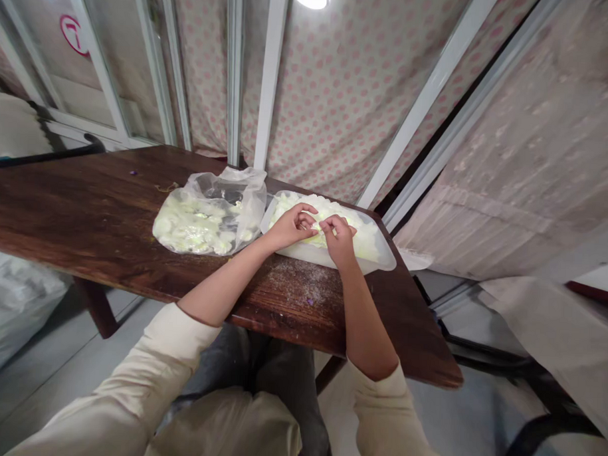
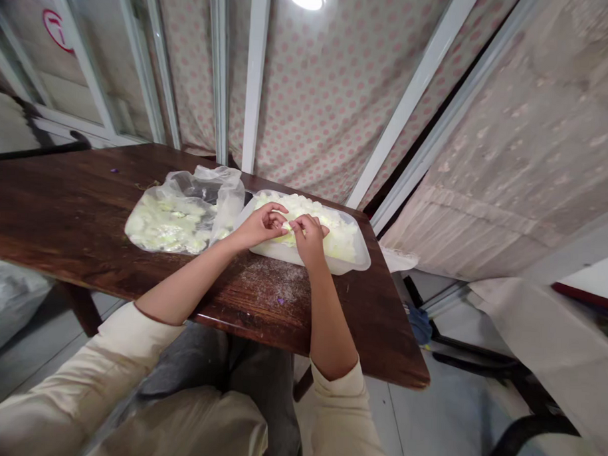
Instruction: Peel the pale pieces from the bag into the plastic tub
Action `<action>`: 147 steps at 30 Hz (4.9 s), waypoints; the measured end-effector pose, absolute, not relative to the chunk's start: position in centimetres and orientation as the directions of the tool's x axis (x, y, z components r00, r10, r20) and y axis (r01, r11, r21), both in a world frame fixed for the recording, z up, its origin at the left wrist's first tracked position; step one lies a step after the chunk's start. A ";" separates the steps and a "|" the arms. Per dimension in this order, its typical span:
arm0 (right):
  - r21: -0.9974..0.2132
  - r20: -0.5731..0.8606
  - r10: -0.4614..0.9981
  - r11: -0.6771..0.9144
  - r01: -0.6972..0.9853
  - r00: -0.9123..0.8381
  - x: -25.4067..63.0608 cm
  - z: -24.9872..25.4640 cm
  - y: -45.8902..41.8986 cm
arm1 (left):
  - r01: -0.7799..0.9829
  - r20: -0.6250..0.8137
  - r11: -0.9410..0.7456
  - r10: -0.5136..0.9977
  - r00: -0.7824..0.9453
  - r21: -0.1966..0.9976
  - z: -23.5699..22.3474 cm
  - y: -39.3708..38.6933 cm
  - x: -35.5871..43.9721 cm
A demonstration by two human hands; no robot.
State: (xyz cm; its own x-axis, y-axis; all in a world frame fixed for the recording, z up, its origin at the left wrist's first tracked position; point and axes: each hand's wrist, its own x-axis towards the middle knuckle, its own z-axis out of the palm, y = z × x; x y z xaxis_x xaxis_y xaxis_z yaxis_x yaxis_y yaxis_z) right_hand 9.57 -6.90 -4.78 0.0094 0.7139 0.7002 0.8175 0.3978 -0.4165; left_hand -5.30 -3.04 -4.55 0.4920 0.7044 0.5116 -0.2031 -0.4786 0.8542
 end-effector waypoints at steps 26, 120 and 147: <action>-0.086 0.805 0.592 0.191 0.978 -0.045 8.6 -5.5 -7.2 | -0.113 0.489 -0.514 0.692 0.531 0.850 -4.2 -3.2 -5.3; -0.619 0.708 0.554 0.190 0.762 0.438 9.8 -5.3 -6.5 | -0.112 0.425 -0.415 0.824 0.373 0.903 -4.2 -3.3 -5.7; -0.470 0.729 0.674 0.373 0.800 0.114 9.7 -5.1 -7.0 | -0.152 0.357 -0.323 0.849 0.389 0.934 -4.8 -2.4 -5.7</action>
